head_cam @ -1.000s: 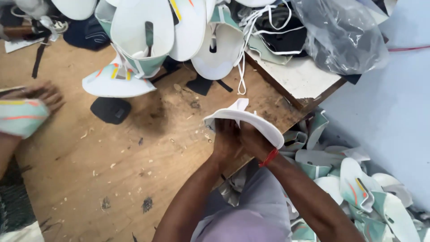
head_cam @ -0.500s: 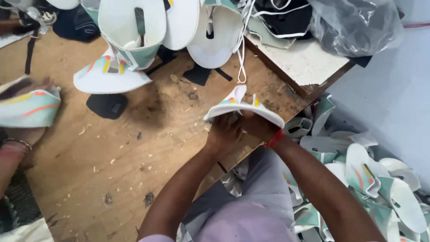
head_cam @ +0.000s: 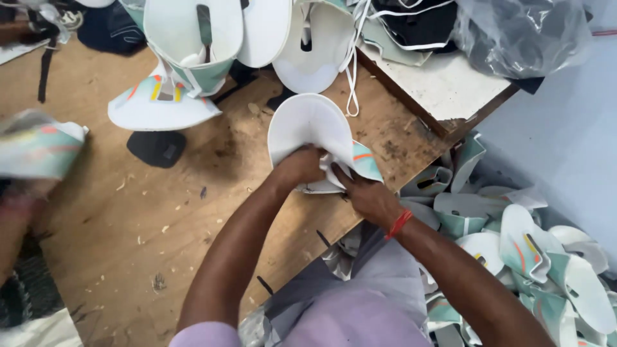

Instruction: Folding and assembling synthetic shoe upper materials on a factory workbench.

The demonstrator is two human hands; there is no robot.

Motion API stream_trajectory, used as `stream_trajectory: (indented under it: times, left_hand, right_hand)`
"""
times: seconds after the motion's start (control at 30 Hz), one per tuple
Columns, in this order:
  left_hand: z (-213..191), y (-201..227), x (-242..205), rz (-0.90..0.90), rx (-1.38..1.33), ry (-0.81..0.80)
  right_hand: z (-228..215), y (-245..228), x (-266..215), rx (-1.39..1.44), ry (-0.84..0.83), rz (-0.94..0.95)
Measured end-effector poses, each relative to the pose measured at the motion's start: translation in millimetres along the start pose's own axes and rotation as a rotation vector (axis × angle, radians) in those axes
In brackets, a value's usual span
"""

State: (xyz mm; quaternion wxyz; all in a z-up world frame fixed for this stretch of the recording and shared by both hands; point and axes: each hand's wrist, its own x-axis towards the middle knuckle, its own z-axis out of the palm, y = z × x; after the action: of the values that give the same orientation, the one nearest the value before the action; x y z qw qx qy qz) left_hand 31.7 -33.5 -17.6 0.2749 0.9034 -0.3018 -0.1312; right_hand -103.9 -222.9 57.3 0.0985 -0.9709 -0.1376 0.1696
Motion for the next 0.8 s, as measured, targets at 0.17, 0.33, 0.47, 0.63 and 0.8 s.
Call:
stream_trajectory:
  times: [0.17,0.33,0.47,0.63,0.8]
  left_hand:
    - [-14.2,48.5,-64.9,0.112,0.024,0.041]
    - [13.5,58.6,-86.6,0.188,0.345,0.177]
    - [9.9,75.4,-76.8,0.195,0.429,0.514]
    - [20.2,60.3,-64.5,0.197,0.405,0.509]
    - [5.2,62.1,-51.2,0.222,0.340,0.539]
  right_hand:
    - [-7.4,-2.5,3.4,0.067,0.271,-0.008]
    - [45.2,30.8,29.0,0.012,0.551,-0.282]
    - [22.9,17.2,26.8,-0.155,0.748,-0.396]
    - [21.8,13.3,26.8,-0.300,0.690,-0.269]
    - [23.2,18.8,23.7,-0.191,0.730,-0.283]
